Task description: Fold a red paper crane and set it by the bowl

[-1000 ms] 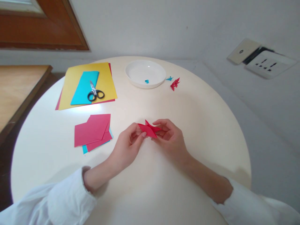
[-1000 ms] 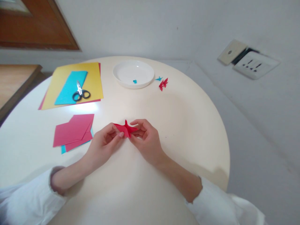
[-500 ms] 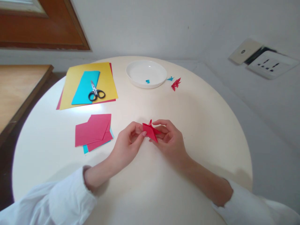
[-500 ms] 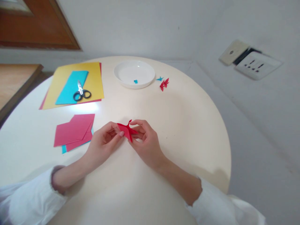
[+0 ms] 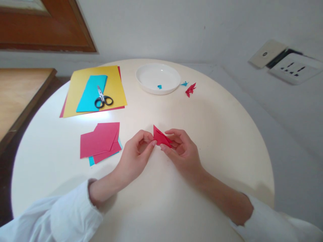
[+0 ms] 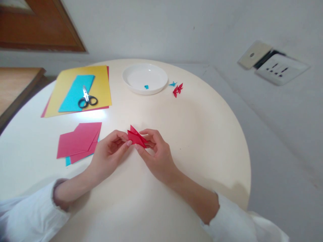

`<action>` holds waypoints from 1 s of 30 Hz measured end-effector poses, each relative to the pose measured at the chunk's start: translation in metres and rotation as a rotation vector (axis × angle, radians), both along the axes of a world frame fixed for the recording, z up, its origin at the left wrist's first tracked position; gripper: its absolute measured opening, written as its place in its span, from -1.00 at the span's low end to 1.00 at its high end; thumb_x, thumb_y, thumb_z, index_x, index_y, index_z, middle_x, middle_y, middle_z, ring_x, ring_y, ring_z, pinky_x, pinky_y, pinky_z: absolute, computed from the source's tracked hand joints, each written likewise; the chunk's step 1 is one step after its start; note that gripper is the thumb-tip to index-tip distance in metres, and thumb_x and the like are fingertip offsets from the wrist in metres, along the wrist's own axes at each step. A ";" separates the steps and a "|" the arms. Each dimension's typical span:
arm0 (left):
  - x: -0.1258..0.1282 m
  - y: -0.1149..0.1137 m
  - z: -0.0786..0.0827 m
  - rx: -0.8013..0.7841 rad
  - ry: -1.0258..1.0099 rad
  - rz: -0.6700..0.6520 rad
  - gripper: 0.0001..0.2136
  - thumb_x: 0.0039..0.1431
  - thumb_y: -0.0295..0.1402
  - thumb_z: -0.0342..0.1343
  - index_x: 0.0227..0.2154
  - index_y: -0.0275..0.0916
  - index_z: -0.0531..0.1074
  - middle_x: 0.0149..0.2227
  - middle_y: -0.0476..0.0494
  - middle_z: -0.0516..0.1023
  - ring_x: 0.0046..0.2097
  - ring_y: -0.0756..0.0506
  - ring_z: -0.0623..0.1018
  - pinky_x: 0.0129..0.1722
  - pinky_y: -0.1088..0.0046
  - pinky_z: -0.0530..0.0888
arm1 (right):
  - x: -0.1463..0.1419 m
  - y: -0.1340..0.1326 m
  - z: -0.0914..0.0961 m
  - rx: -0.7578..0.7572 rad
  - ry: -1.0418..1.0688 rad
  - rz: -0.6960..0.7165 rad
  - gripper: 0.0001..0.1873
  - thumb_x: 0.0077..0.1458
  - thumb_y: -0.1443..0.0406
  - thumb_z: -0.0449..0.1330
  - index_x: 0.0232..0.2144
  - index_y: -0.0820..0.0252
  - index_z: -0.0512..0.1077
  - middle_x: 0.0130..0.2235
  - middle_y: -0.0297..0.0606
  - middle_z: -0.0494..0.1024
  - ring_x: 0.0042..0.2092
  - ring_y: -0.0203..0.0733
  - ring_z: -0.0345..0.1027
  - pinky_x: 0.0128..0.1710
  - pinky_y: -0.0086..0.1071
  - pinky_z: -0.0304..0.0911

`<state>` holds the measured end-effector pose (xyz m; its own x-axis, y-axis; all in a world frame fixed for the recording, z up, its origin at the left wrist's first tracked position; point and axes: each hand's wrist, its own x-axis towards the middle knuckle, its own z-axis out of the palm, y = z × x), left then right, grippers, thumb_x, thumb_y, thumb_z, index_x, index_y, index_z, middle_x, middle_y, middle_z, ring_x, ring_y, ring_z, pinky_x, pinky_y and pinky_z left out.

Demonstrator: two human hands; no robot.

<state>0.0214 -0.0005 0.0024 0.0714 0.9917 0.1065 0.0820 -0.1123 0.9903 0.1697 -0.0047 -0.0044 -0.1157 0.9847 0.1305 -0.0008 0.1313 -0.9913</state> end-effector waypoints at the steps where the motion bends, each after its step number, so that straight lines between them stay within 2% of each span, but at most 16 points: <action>1: 0.000 0.000 0.000 0.006 0.012 -0.003 -0.95 0.08 -0.44 0.09 -0.45 -0.24 0.33 -0.46 -0.02 0.44 -0.40 0.02 0.45 -0.40 0.54 0.38 | 0.000 0.000 0.000 -0.002 0.002 0.000 -0.72 0.00 0.31 0.25 -0.21 0.07 0.32 -0.29 -0.35 0.56 -0.25 -0.31 0.49 -0.19 -0.40 0.42; 14: -0.004 -0.003 -0.002 0.052 0.075 -0.058 -0.96 0.13 -0.43 0.06 -0.41 -0.22 0.37 -0.44 -0.02 0.49 -0.38 0.03 0.47 -0.37 0.57 0.38 | 0.002 0.002 0.002 -0.038 -0.045 -0.063 -0.80 -0.03 0.24 0.28 -0.33 0.12 0.37 -0.35 -0.32 0.59 -0.31 -0.24 0.52 -0.26 -0.34 0.43; 24: -0.002 -0.001 0.002 0.008 0.060 -0.023 -0.95 0.09 -0.40 0.08 -0.45 -0.24 0.37 -0.48 -0.04 0.49 -0.42 -0.01 0.48 -0.44 0.53 0.39 | 0.003 0.003 0.002 -0.001 -0.043 -0.092 -0.79 -0.06 0.25 0.30 -0.33 0.10 0.39 -0.34 -0.35 0.54 -0.30 -0.27 0.48 -0.22 -0.36 0.43; 30: -0.002 0.000 0.001 -0.016 0.054 0.009 -0.91 0.07 -0.37 0.11 -0.48 -0.23 0.36 -0.53 -0.02 0.42 -0.47 0.00 0.40 -0.48 0.53 0.36 | 0.004 0.004 0.003 -0.002 -0.067 -0.087 -0.82 -0.03 0.20 0.27 -0.46 0.14 0.35 -0.42 -0.33 0.47 -0.37 -0.29 0.42 -0.30 -0.38 0.41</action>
<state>0.0190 -0.0003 0.0037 0.0677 0.9939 0.0868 0.1359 -0.0953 0.9861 0.1739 -0.0006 -0.0014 -0.0378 0.9916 0.1237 0.0768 0.1263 -0.9890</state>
